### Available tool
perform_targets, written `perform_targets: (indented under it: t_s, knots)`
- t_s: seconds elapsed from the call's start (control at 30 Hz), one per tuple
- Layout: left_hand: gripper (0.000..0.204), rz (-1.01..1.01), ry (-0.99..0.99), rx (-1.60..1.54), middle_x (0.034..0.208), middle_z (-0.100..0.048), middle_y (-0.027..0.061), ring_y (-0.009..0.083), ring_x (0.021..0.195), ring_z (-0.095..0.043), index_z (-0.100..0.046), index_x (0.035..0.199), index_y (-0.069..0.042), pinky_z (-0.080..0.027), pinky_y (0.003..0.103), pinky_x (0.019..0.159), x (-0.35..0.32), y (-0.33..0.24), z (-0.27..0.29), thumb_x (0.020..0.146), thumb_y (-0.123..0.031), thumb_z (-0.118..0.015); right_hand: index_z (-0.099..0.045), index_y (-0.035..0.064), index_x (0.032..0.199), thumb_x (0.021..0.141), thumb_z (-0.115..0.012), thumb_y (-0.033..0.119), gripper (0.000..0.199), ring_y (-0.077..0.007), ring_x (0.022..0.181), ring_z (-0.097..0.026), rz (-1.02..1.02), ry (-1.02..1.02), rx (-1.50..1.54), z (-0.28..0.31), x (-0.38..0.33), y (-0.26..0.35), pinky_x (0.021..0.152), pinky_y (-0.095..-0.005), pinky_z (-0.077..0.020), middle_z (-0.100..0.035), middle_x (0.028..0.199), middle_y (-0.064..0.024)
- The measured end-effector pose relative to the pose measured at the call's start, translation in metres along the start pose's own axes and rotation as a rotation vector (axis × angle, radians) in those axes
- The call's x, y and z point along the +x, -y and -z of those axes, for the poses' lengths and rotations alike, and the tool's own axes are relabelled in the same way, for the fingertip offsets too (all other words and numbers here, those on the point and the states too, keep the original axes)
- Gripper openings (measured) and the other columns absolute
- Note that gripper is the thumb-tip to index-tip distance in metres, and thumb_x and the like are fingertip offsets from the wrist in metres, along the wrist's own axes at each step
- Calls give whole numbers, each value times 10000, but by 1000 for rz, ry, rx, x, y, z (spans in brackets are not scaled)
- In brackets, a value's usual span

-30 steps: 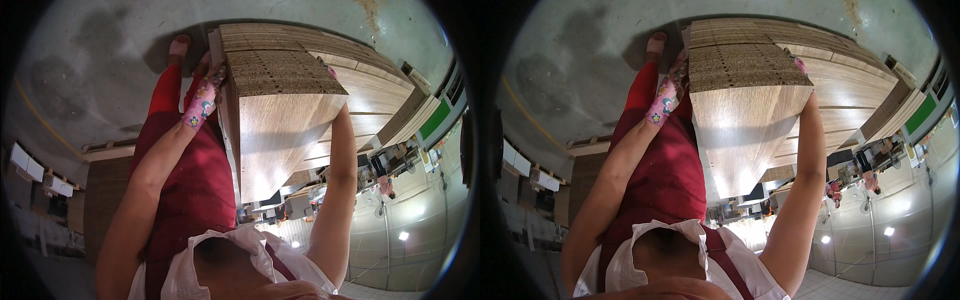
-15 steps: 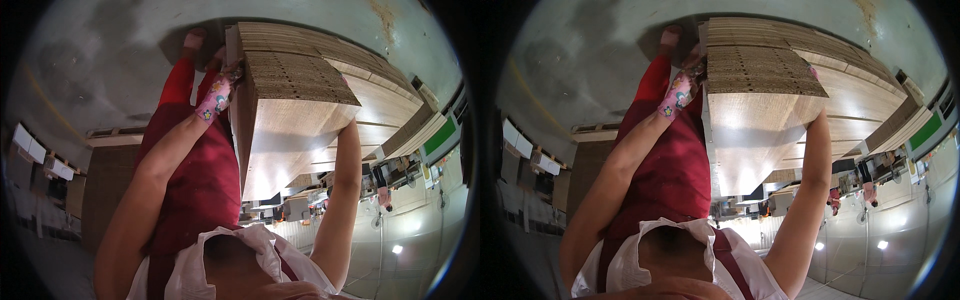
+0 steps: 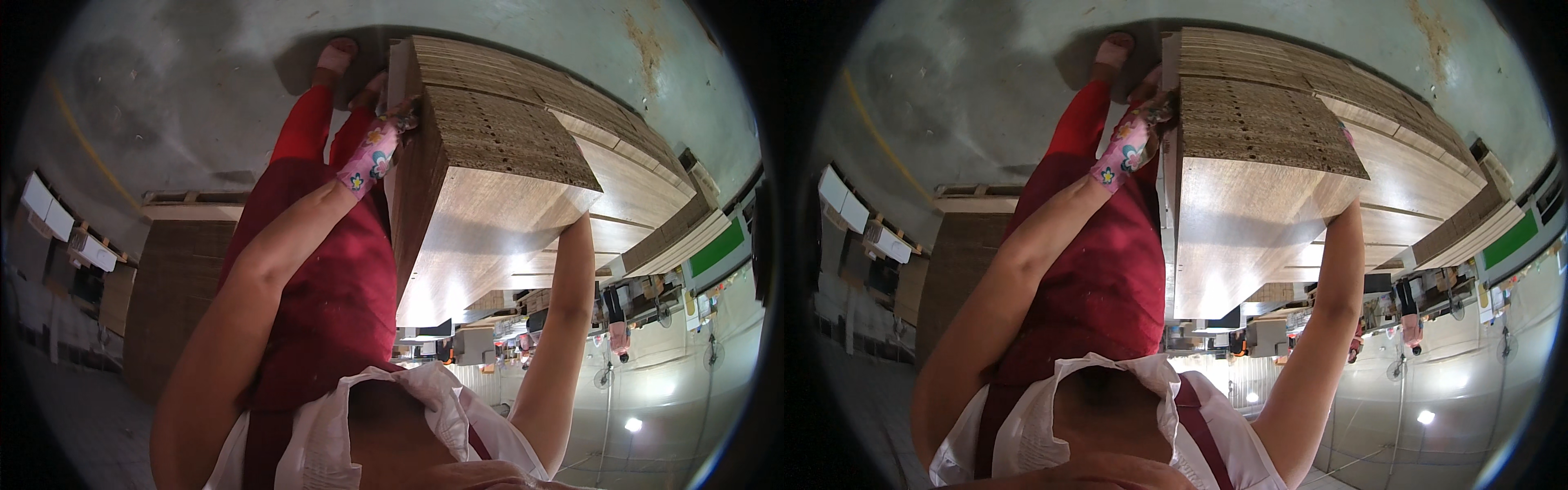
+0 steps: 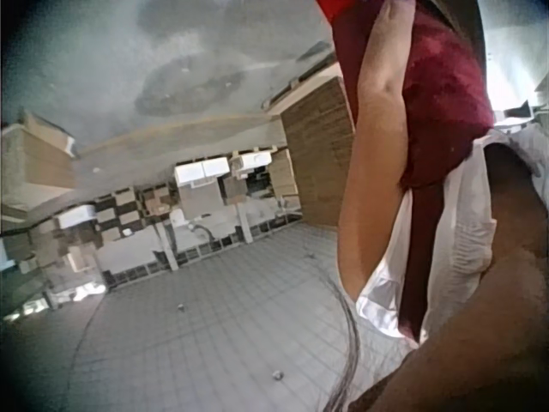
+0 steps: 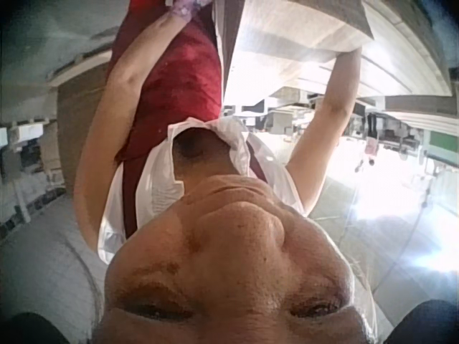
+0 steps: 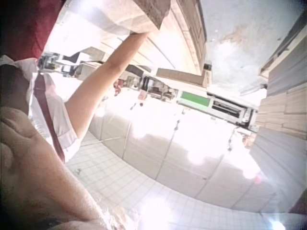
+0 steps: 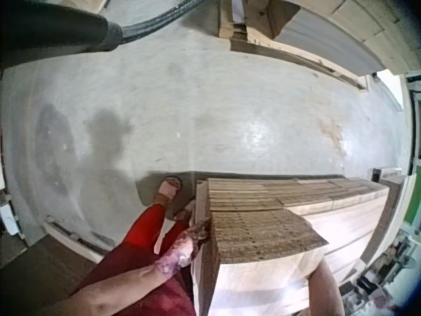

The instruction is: The person picks up wooden panels from a stack, places them on a table, and wipes the surfaces and edges with a cloth.

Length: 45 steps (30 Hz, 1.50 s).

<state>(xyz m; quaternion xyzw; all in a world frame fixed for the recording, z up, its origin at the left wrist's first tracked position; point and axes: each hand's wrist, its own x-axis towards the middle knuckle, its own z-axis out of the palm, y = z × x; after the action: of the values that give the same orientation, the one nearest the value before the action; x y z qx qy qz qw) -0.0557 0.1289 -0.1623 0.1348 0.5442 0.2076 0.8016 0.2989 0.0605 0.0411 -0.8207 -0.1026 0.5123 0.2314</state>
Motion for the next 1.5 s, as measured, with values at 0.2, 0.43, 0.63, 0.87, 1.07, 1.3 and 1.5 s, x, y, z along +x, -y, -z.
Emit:
perform_targets:
  t_s: [0.2, 0.43, 0.63, 0.87, 1.07, 1.3, 1.5]
  knots:
    - [362, 65, 75, -230, 1119, -534, 61, 127, 1007, -507, -440, 1211, -5, -393, 227, 855, 6, 16, 13, 862, -91, -406, -443, -2, 1206, 882, -407, 273, 426, -247, 1106, -462, -5, -3, 0, 3, -10, 0, 887, -321, -368, -498, 1202, -130]
    - [382, 55, 51, -273, 1122, -535, 77, 150, 981, -523, -450, 1203, -2, -396, 246, 838, -2, -7, -4, 824, -22, -401, -443, -3, 1206, 883, -404, 264, 421, -249, 1104, -463, -7, 4, 0, -1, -7, 0, 888, -321, -368, -498, 1200, -131]
    - [389, -15, 28, 274, 1081, -543, 70, 168, 965, -527, -470, 1186, -8, -396, 253, 827, 2, 7, 11, 800, -46, -450, -442, -4, 1206, 884, -400, 257, 417, -250, 1104, -463, -7, 13, 1, -4, -7, 4, 888, -322, -368, -499, 1199, -133]
    - [405, 183, 103, -315, 1021, -557, 61, 169, 920, -546, -476, 1197, -33, -436, 272, 773, 28, 62, 37, 795, -81, -498, -442, -6, 1206, 885, -397, 249, 412, -251, 1102, -464, -3, 21, -15, -8, -4, 10, 889, -322, -368, -500, 1197, -135]
    - [361, 75, -173, -375, 1001, -568, 13, 81, 809, -542, -481, 1200, -51, -468, 261, 737, 13, -20, 11, 855, -138, -423, -442, -7, 1206, 886, -394, 241, 408, -252, 1101, -464, -70, 103, 83, -26, 91, 6, 889, -323, -368, -501, 1196, -136]
    - [402, -87, -373, -522, 1233, -438, 196, 325, 1142, -433, -412, 1211, 18, -363, 421, 966, -47, 0, 179, 872, -193, -461, -434, -12, 1211, 895, -377, 225, 399, -258, 1099, -465, 229, 83, 55, -25, 126, 6, 901, -334, -365, -503, 1189, -142]
    - [373, 8, -693, -387, 1142, -515, 173, 264, 1018, -532, -423, 1202, -2, -439, 357, 880, -109, -38, 242, 867, -163, -445, -345, 20, 1278, 888, -350, 440, 573, -321, 1228, -311, 895, -530, -846, -130, -54, 66, 1021, -450, -235, -389, 1297, -155]
